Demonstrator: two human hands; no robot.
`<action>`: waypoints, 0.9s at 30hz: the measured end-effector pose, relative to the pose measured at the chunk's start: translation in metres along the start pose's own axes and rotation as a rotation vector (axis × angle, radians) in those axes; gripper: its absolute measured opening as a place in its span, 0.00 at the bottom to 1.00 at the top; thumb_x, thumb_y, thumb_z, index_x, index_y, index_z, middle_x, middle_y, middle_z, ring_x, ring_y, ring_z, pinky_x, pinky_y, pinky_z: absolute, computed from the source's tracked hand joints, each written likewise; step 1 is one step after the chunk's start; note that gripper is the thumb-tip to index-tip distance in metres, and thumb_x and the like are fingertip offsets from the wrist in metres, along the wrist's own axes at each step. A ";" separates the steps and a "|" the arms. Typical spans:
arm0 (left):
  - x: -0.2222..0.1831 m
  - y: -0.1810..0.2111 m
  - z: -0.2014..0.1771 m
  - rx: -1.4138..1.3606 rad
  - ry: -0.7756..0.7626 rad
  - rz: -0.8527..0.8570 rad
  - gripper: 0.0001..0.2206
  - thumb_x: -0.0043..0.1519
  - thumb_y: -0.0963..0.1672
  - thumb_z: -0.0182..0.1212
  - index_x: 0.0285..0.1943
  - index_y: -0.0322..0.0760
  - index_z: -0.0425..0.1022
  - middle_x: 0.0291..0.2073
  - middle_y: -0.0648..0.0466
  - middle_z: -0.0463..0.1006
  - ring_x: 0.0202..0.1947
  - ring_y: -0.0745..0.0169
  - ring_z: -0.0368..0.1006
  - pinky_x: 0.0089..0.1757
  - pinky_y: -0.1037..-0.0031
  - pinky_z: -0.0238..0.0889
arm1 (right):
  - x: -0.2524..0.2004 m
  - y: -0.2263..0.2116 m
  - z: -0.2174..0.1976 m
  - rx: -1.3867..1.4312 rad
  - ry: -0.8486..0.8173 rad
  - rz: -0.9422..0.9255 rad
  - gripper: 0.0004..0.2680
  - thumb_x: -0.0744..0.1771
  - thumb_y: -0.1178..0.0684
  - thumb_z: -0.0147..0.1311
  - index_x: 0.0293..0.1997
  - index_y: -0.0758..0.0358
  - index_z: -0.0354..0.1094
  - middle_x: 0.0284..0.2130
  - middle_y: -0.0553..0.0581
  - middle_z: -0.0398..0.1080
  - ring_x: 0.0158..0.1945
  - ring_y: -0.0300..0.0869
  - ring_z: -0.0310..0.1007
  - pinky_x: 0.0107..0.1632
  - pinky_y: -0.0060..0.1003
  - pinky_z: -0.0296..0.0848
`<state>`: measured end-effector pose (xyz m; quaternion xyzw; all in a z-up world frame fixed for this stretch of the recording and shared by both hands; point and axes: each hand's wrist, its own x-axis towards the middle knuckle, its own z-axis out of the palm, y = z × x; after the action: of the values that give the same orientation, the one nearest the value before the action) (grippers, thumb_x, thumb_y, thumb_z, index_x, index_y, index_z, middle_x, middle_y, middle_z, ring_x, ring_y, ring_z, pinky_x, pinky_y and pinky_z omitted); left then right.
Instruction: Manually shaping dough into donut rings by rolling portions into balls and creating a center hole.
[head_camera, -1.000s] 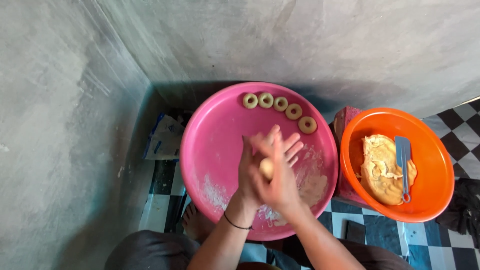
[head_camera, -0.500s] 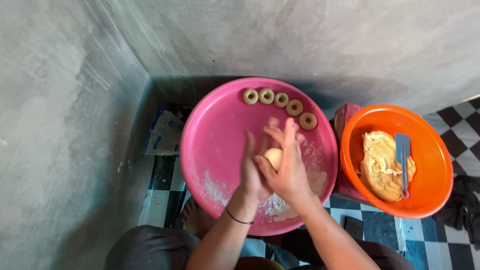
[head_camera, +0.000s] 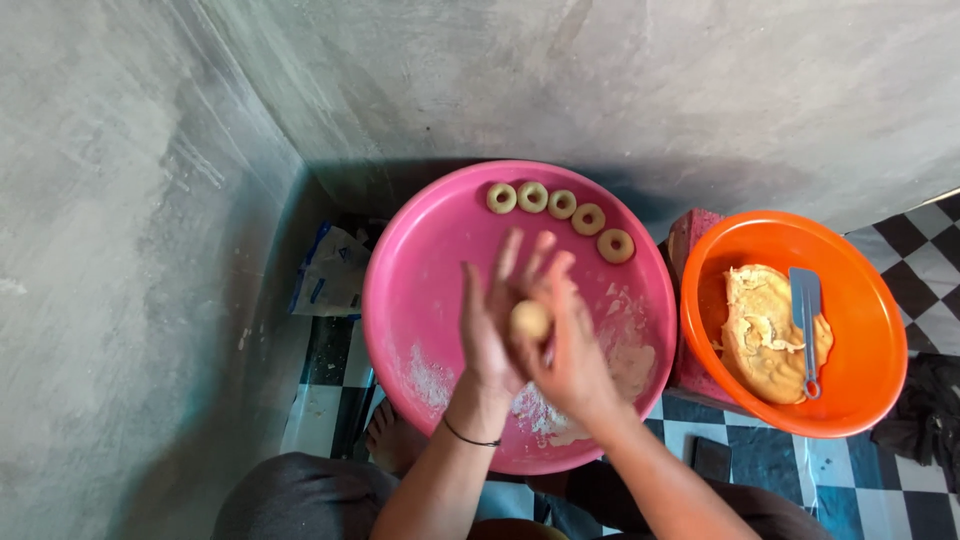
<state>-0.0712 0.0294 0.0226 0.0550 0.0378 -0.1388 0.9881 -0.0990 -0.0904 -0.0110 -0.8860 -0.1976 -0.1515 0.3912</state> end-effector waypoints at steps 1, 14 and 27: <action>-0.004 -0.010 0.006 0.001 0.000 -0.003 0.36 0.66 0.63 0.44 0.80 0.52 0.49 0.75 0.48 0.58 0.72 0.41 0.57 0.65 0.47 0.52 | 0.001 -0.005 -0.002 0.000 0.002 0.002 0.33 0.68 0.46 0.54 0.77 0.77 0.36 0.62 0.74 0.65 0.68 0.69 0.58 0.69 0.61 0.56; -0.005 -0.011 0.023 -0.136 0.208 -0.114 0.32 0.67 0.62 0.41 0.75 0.49 0.62 0.69 0.42 0.67 0.65 0.38 0.66 0.63 0.46 0.57 | 0.039 -0.058 -0.074 -0.042 0.041 -0.188 0.24 0.67 0.49 0.57 0.72 0.68 0.58 0.66 0.63 0.66 0.69 0.57 0.65 0.68 0.51 0.64; -0.005 -0.006 -0.006 -0.054 -0.323 -0.083 0.32 0.71 0.61 0.36 0.80 0.48 0.50 0.80 0.40 0.39 0.80 0.41 0.27 0.71 0.56 0.38 | 0.026 -0.072 -0.076 -0.258 -0.268 -0.342 0.26 0.64 0.51 0.60 0.67 0.76 0.59 0.70 0.67 0.59 0.74 0.54 0.56 0.73 0.50 0.56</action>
<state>-0.0779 0.0262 0.0162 0.0039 -0.1155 -0.1855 0.9758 -0.1187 -0.0976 0.0951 -0.8945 -0.3738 -0.1207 0.2138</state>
